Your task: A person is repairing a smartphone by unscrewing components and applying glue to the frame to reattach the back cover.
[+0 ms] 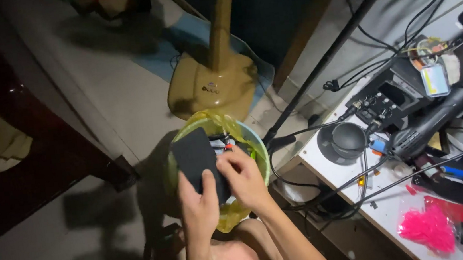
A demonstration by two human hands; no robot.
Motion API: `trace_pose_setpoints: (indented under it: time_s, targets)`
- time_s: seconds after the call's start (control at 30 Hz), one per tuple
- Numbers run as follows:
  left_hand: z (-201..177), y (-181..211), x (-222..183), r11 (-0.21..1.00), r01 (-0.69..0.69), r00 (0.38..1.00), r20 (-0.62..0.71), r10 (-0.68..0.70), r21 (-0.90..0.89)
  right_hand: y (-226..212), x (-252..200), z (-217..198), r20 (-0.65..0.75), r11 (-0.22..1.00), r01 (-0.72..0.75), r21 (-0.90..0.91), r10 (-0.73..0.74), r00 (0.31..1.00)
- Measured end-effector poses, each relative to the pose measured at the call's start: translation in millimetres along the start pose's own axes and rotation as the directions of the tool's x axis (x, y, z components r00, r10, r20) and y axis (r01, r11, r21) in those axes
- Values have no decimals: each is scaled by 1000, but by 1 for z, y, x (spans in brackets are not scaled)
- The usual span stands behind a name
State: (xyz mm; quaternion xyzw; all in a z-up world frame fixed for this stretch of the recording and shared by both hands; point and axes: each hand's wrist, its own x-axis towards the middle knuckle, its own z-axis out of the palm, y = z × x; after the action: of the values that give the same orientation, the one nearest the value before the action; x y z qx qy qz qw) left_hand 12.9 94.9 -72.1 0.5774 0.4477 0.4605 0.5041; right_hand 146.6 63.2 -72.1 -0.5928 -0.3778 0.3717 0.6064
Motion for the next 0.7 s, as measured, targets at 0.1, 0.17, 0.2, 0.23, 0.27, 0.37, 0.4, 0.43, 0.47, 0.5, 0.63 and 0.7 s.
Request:
trace_pose_setpoints:
  time_s: [0.1, 0.17, 0.2, 0.23, 0.27, 0.37, 0.4, 0.43, 0.47, 0.5, 0.63, 0.7]
  targets:
    - [14, -7, 2, 997, -25, 996, 82, 19, 75, 16, 24, 2, -209, 995, 39, -97, -58, 976]
    - [20, -14, 3, 994, -12, 992, 123, -2, 112, 19, 32, 2, -303, 993, 0, -117, -35, 952]
    - [20, -20, 6, 999, 1, 995, 102, -6, 45, 17, 33, 3, -276, 998, 1, -60, -18, 961]
    - [18, -25, 9, 1000, 13, 997, 82, -11, -23, 15, 34, 5, -249, 1000, 1, -2, -2, 969]
    - [18, -25, 10, 1000, 17, 997, 80, -16, -21, 17, 27, 6, -246, 1000, -3, -1, 3, 969]
    - [13, -21, 14, 1000, -11, 999, -49, 10, -10, 19, 7, 10, -145, 968, 87, -234, -124, 982]
    - [11, -17, 13, 1000, 23, 996, -86, -23, -2, 16, -1, 12, -104, 977, 94, -192, -116, 988]
    - [9, -13, 13, 998, 56, 991, -123, -55, 5, 14, -9, 13, -62, 984, 99, -149, -109, 992]
    - [9, -12, 11, 998, 63, 990, -124, -62, 7, 21, -11, 12, -59, 985, 92, -149, -102, 993]
    - [9, -10, 10, 999, 23, 990, -140, -26, -26, 28, -14, 11, -80, 986, 100, -131, -111, 991]
    - [14, -3, 5, 998, -10, 982, -189, -2, -59, 30, -17, 13, -177, 971, 161, -177, -192, 965]
    - [13, -2, 5, 998, -24, 977, -211, 13, -53, 27, -18, 18, -225, 979, 160, -126, -185, 957]
